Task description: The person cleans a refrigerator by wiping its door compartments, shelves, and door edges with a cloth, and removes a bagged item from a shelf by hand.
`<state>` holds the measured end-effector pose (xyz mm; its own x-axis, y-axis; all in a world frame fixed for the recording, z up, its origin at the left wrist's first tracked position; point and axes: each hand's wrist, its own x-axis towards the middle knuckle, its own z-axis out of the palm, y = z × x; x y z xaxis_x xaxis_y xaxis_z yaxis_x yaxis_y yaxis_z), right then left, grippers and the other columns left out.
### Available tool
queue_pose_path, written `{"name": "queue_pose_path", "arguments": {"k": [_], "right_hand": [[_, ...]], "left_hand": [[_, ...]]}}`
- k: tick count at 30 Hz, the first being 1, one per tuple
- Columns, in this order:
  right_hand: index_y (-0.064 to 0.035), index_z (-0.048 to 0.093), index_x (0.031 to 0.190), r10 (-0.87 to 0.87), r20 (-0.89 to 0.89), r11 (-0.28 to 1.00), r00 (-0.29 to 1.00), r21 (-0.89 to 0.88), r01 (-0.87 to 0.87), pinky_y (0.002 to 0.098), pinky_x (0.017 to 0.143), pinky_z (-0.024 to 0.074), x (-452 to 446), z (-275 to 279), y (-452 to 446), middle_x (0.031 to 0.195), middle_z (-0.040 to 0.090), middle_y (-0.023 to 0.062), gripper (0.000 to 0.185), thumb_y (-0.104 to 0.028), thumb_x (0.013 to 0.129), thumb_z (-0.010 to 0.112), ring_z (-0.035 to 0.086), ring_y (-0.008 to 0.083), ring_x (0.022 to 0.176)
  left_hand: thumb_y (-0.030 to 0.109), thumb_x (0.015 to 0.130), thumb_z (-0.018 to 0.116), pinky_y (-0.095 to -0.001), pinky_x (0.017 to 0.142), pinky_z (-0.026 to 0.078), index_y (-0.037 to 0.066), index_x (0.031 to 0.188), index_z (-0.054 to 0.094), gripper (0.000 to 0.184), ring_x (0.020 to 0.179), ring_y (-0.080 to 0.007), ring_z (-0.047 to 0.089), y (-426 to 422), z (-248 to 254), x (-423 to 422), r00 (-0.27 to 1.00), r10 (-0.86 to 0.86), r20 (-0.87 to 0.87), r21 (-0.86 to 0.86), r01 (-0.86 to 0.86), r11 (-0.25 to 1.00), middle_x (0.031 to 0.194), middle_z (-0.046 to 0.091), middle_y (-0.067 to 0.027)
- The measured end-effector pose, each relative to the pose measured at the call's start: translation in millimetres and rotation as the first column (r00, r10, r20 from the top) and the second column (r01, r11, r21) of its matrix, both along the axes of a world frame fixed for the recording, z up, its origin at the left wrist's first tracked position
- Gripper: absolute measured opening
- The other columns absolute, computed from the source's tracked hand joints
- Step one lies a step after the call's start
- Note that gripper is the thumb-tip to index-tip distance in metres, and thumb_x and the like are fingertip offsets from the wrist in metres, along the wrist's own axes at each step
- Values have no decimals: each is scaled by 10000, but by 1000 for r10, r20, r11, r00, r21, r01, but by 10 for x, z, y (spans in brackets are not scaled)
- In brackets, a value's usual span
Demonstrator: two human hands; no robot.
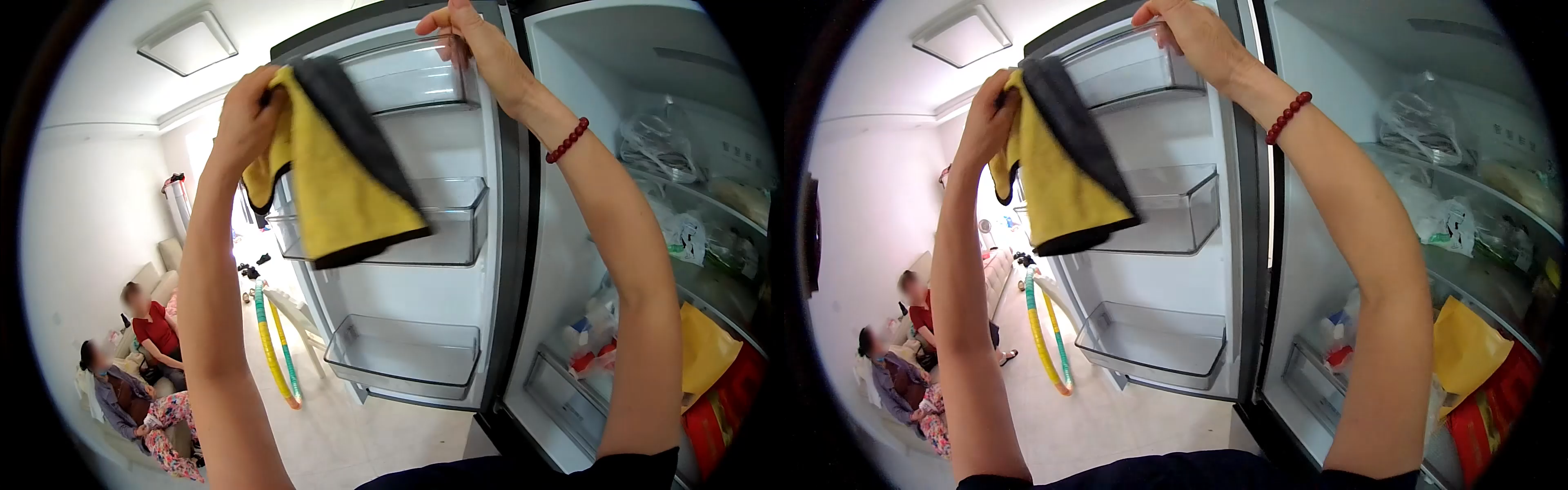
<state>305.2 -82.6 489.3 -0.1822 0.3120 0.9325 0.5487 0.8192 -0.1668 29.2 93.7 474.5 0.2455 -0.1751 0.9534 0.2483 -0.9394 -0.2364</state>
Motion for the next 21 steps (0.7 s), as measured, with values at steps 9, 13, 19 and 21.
{"name": "queue_pose_path", "arguments": {"k": [9,13,19,21], "right_hand": [[-87,597,1263,-155,152,984,976,109,139,226,920,352,295,-15,-24,1202,598,7,502,-405,1074,257,489,67,1019],[-79,583,1286,-412,197,895,890,269,355,297,1108,291,404,-16,-52,1249,613,76,627,-515,1050,200,507,150,1232],[-94,535,1346,-602,195,775,774,377,507,347,1175,243,360,-23,-31,1350,564,73,598,-492,1051,199,461,182,1320],[-95,526,1357,-646,217,733,731,444,516,361,1180,248,454,-19,-5,1372,549,76,593,-486,1051,203,451,186,1335]], "left_hand": [[281,1007,502,-332,889,484,84,1210,567,290,996,-225,590,231,-1179,-745,411,-620,668,-342,910,234,1088,626,-73],[291,994,510,-346,923,478,82,1230,567,320,1034,-237,584,110,-1978,-900,170,-722,670,-311,948,-65,1123,624,-91],[227,953,543,-351,947,476,63,1213,594,312,1069,-235,592,-227,-2927,-1044,26,-584,811,-241,926,-292,1154,629,-112],[205,939,555,-352,955,476,57,1207,603,311,1081,-234,594,-365,-3130,-1083,41,-548,835,-239,925,-295,1164,631,-119]]}}
